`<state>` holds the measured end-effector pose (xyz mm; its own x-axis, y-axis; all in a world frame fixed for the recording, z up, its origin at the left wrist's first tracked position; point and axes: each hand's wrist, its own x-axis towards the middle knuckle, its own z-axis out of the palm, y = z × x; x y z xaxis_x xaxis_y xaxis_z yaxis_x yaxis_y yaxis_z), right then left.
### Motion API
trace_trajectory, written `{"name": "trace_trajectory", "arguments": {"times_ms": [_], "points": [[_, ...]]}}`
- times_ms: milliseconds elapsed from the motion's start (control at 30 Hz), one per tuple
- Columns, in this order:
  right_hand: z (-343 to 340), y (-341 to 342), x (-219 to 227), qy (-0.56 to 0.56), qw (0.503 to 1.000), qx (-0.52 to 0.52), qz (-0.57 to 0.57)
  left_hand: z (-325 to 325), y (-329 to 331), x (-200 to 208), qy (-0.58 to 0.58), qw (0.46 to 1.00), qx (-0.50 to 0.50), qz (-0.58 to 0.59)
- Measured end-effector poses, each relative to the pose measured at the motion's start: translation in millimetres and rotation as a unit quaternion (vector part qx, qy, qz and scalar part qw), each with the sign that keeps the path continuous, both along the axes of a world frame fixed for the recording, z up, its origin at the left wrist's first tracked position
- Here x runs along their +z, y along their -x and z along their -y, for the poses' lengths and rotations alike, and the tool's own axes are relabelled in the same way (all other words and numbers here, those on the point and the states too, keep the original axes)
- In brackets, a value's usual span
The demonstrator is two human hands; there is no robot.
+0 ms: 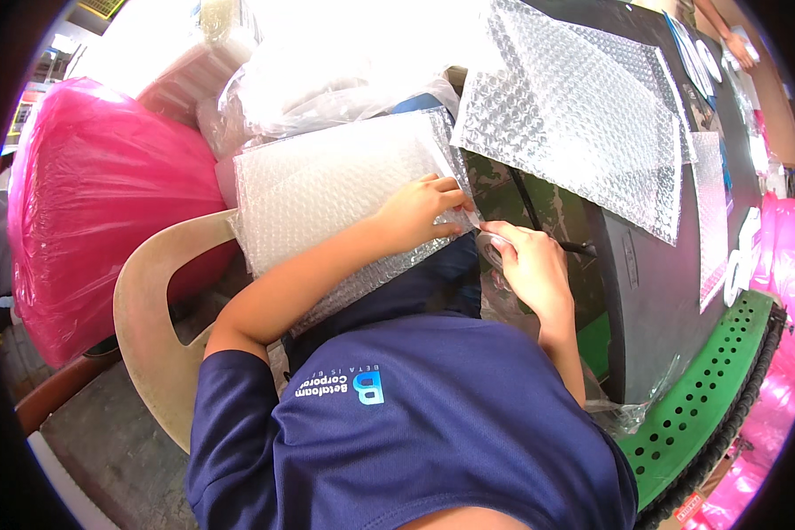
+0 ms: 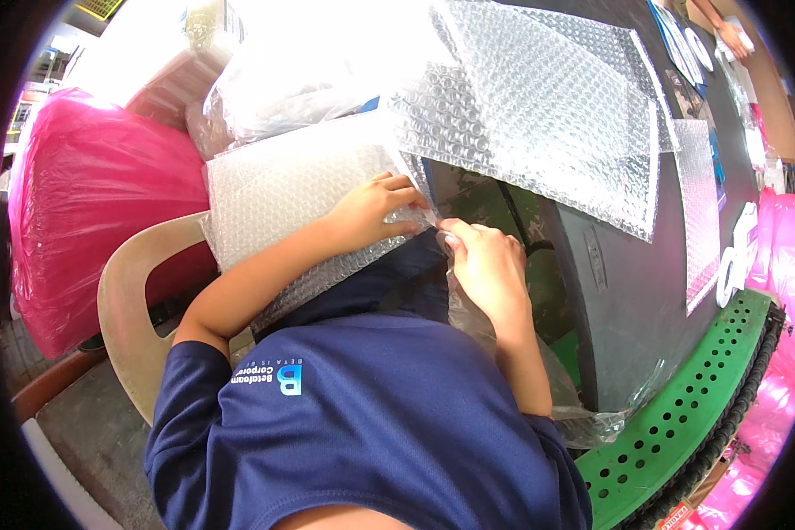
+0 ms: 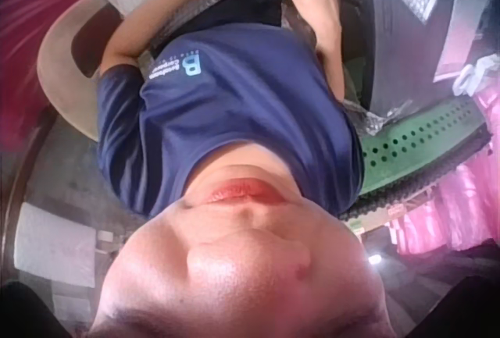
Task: The person wraps rectangular items in bubble wrap and secures them with clear packing tape. They repeatedly pull tape from a roll, apply it to the edges of the bubble wrap, and tear it off by hand. The wrapped packages are placed on a table or stacked nearby.
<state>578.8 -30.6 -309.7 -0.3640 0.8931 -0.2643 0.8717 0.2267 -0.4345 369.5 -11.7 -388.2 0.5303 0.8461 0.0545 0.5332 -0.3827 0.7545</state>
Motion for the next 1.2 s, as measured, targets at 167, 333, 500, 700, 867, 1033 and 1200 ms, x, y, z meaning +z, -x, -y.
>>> {"name": "trace_trajectory", "arguments": {"times_ms": [167,333,500,700,867,1033,1200], "points": [[-6.3,-1.3,4.9,0.012,0.999,-0.037,-0.029,17.4,-3.7,-12.1,-0.158,0.977,0.083,-0.119],[-5.3,5.7,14.2,0.056,0.996,0.024,0.067,12.7,-0.6,-6.1,-0.052,0.953,0.121,-0.271],[4.6,7.0,-2.5,0.024,0.994,0.037,0.103,11.1,-5.0,-16.8,-0.124,0.928,0.206,-0.284],[7.6,1.5,-34.7,-0.056,0.989,0.057,0.128,6.1,-9.8,-28.2,-0.114,0.993,-0.015,-0.002],[0.4,10.4,-34.7,-0.014,0.992,0.036,0.123,-3.7,-19.8,-27.5,-0.085,0.996,0.021,-0.009],[-3.9,11.9,-44.9,-0.013,0.993,0.006,0.121,-4.2,-23.7,-37.3,-0.151,0.988,0.025,-0.033],[-8.0,17.4,-54.5,-0.075,0.988,0.036,0.132,1.1,-22.6,-38.9,-0.189,0.981,0.029,-0.032]]}}
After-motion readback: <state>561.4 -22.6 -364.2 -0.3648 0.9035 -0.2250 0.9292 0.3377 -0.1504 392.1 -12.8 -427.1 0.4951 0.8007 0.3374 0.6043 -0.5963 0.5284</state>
